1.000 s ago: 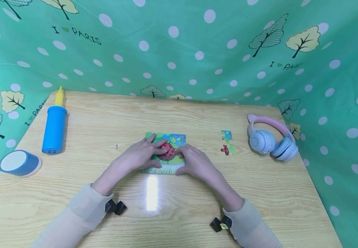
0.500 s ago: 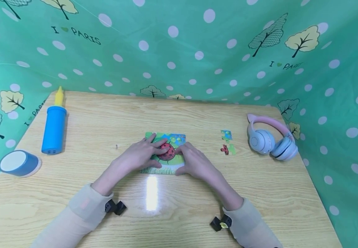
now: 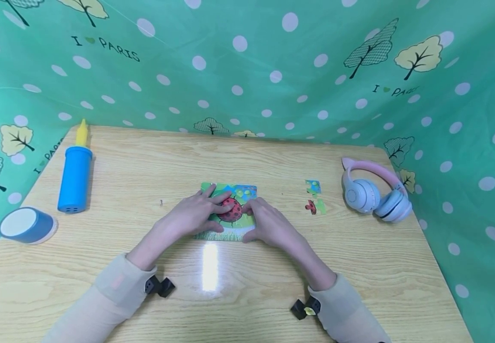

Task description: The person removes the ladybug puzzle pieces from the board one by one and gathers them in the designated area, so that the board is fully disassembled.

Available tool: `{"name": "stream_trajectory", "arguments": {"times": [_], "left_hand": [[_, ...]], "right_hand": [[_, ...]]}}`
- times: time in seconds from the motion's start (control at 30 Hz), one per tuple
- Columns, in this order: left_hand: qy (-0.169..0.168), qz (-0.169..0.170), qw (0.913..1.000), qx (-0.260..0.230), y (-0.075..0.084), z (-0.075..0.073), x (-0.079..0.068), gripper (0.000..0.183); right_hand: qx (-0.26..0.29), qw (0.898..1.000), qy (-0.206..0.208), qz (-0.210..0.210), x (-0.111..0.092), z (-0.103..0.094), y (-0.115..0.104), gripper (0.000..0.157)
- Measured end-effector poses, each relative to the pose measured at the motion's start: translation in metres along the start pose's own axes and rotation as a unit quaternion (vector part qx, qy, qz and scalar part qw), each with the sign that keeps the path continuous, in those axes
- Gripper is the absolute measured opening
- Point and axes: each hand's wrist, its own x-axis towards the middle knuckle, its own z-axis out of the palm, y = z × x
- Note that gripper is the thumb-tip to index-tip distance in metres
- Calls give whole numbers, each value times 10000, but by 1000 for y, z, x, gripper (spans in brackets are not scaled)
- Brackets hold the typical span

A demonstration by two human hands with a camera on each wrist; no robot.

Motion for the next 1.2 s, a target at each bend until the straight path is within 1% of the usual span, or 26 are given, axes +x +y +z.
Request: {"name": "stream_trajectory", "arguments": {"times": [0.37, 0.67, 0.8, 0.9, 0.97, 1.03, 1.2], "left_hand": [[45, -10, 10000, 18, 2, 0, -1, 65], [332, -96, 9994, -82, 5, 5, 2, 62], [363, -174, 9991, -121, 6, 6, 2, 62], [378, -215, 9990, -141, 7, 6, 2, 61], [404, -218, 9988, -146, 7, 6, 2, 61], [447, -197, 9987, -154, 7, 6, 2, 60], [437, -177, 9988, -156, 6, 7, 2, 60]], "right_hand": [[59, 10000, -4, -16, 1, 0, 0, 67], [157, 9998, -103, 81, 0, -1, -2, 70], [110, 9997, -173, 162, 2, -1, -2, 68], [119, 9996, -210, 142, 3, -1, -2, 66], [158, 9996, -215, 86, 3, -2, -2, 62], [248, 9995, -217, 18, 3, -3, 0, 56], [550, 9981, -183, -209, 1, -9, 3, 29]]}}
